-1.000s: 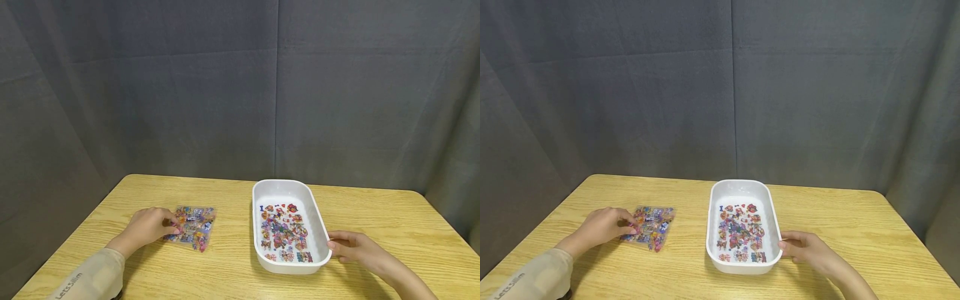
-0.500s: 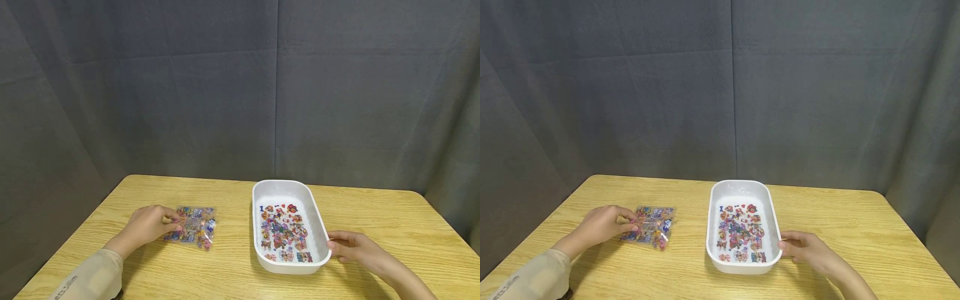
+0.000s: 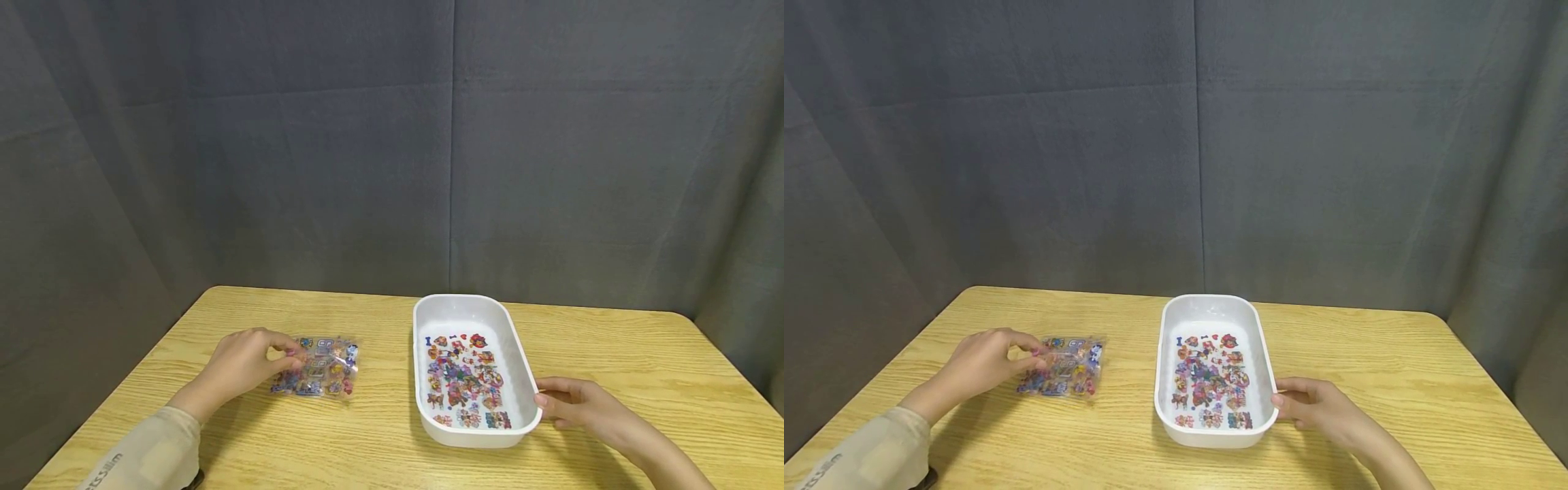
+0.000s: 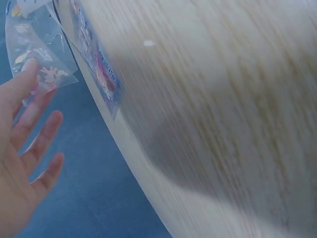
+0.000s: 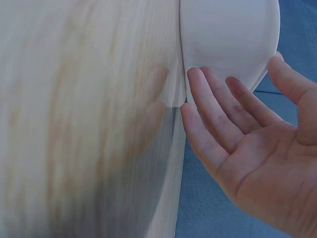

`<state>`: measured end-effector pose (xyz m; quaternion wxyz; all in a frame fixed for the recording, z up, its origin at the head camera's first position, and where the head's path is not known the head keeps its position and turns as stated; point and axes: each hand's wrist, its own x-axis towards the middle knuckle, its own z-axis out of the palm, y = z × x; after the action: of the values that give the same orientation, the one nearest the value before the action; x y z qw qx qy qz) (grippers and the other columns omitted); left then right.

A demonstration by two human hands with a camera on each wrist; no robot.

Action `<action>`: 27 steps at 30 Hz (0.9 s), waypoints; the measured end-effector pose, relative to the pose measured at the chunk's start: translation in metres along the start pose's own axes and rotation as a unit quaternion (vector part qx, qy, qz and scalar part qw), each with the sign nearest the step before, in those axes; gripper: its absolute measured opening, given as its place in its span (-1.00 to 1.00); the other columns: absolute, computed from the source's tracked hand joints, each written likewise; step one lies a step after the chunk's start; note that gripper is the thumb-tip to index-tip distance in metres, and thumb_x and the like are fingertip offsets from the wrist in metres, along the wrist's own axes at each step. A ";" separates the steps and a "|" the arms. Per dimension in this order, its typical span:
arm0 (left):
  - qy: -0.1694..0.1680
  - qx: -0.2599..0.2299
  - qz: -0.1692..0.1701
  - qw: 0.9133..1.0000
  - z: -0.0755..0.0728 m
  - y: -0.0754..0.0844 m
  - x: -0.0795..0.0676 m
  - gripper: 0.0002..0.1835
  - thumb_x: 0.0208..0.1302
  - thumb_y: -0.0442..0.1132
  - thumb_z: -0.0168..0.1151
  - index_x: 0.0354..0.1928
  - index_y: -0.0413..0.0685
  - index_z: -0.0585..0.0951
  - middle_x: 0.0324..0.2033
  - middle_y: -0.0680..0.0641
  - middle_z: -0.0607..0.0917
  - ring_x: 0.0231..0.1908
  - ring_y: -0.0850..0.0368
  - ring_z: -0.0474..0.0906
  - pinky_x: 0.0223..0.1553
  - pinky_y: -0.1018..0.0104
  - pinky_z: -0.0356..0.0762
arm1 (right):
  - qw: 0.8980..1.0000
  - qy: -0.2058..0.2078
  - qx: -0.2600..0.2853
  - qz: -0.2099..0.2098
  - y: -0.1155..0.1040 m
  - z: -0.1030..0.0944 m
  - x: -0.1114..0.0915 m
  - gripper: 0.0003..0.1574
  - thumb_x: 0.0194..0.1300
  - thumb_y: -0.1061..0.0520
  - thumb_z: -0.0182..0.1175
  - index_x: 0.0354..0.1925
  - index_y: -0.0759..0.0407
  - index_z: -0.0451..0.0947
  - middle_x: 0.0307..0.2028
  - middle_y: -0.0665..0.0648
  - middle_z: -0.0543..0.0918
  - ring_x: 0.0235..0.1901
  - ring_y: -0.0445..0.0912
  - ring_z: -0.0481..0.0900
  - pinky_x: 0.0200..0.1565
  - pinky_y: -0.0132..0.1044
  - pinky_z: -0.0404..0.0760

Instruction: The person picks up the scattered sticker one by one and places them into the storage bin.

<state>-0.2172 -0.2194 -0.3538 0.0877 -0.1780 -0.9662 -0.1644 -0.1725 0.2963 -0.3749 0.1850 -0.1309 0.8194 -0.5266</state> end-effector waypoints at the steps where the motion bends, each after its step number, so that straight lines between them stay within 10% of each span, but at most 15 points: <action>1: 0.001 0.002 0.001 1.000 0.000 0.001 0.000 -0.82 0.13 0.07 0.44 -0.21 0.34 0.78 -0.24 0.16 0.76 -0.65 0.27 0.26 -0.59 0.29 0.29 | 1.000 0.000 0.000 -0.002 0.000 0.000 0.000 -0.22 0.49 0.03 0.12 0.29 0.69 0.21 0.05 0.44 0.61 -0.01 0.08 0.65 -0.09 -0.09 0.65; 6: 0.002 0.007 0.005 1.000 -0.002 0.003 0.001 -0.78 0.15 0.09 0.42 -0.17 0.31 0.78 -0.27 0.19 0.74 -0.28 0.13 0.66 -0.45 0.23 0.48 | 1.000 -0.002 0.001 -0.005 0.001 0.000 0.000 -0.23 0.50 0.04 0.12 0.28 0.69 0.20 0.04 0.43 0.62 -0.05 0.00 0.65 -0.10 -0.12 0.65; 27: 0.031 0.013 0.032 0.999 -0.004 0.022 0.007 -0.72 0.18 0.04 0.44 -0.10 0.17 0.78 -0.29 0.21 0.74 -0.26 0.10 0.67 -0.38 0.17 0.56 | 1.000 -0.004 0.006 -0.004 0.002 -0.001 0.000 -0.22 0.49 0.03 0.12 0.29 0.69 0.21 0.04 0.42 0.63 -0.05 -0.01 0.66 -0.11 -0.13 0.64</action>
<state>-0.2147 -0.1991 -0.3424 0.1256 -0.2025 -0.9588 -0.1549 -0.1730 0.2976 -0.3762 0.1872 -0.1352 0.8150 -0.5315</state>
